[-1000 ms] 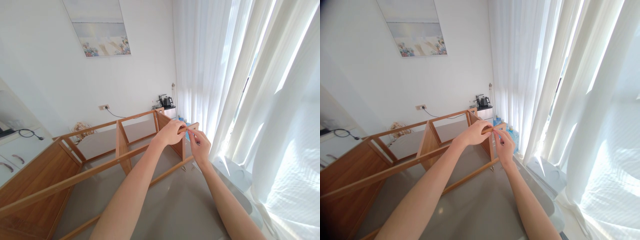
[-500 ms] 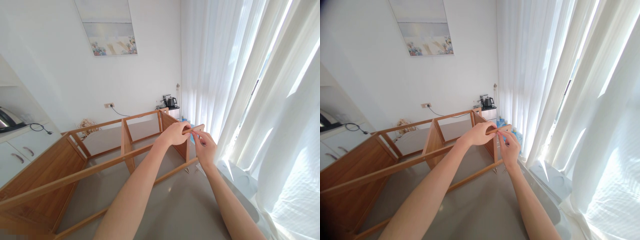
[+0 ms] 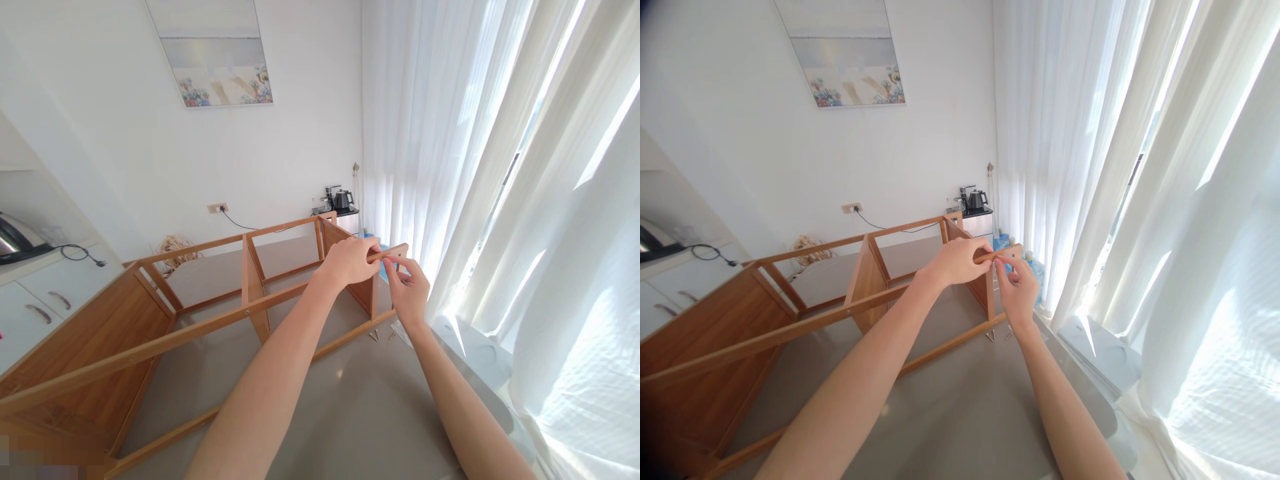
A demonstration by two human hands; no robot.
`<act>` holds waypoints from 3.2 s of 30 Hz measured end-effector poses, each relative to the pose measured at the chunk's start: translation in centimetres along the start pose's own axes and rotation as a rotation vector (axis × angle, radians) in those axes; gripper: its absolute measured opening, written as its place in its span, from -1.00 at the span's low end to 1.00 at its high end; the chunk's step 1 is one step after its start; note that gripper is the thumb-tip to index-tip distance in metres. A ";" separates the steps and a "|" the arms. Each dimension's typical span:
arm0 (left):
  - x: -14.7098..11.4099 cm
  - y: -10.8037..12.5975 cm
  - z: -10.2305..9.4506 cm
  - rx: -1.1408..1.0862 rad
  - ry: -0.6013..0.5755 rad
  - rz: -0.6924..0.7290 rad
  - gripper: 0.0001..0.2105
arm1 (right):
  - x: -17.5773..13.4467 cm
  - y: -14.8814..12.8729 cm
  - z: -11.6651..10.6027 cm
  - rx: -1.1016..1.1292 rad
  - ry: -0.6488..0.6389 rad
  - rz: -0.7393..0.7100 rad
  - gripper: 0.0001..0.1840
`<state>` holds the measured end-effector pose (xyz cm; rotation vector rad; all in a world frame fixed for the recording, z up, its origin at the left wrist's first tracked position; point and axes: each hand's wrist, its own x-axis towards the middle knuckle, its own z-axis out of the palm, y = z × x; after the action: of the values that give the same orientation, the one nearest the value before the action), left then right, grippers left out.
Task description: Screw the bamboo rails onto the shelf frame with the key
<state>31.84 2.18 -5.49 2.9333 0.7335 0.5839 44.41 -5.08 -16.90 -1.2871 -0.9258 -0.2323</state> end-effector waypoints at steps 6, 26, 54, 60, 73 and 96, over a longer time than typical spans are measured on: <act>-0.5 0.7 0.0 0.066 0.021 0.022 -0.81 | 0.0 -0.1 0.3 -0.012 -0.001 0.007 -0.63; 0.5 1.0 0.6 0.184 0.085 0.041 -0.80 | 0.1 -0.2 -2.4 -0.052 -0.070 0.182 -0.53; -0.3 0.8 0.8 0.090 0.067 0.031 -0.84 | -0.7 -0.7 -1.2 -0.244 0.113 -0.229 -0.69; -0.4 0.9 0.7 0.090 0.057 0.023 -0.84 | -1.1 -0.8 -1.2 -0.243 0.144 -0.154 -0.63; -0.5 0.9 0.6 0.070 0.054 0.015 -0.87 | -1.0 -0.9 -1.0 -0.255 0.144 -0.129 -0.65; -0.5 1.0 0.5 0.069 0.049 0.018 -0.85 | -1.1 -0.9 -1.0 -0.284 0.208 -0.124 -0.71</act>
<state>32.10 1.14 -6.00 3.0014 0.7476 0.6474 43.61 -6.57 -16.98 -1.4348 -0.8135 -0.6007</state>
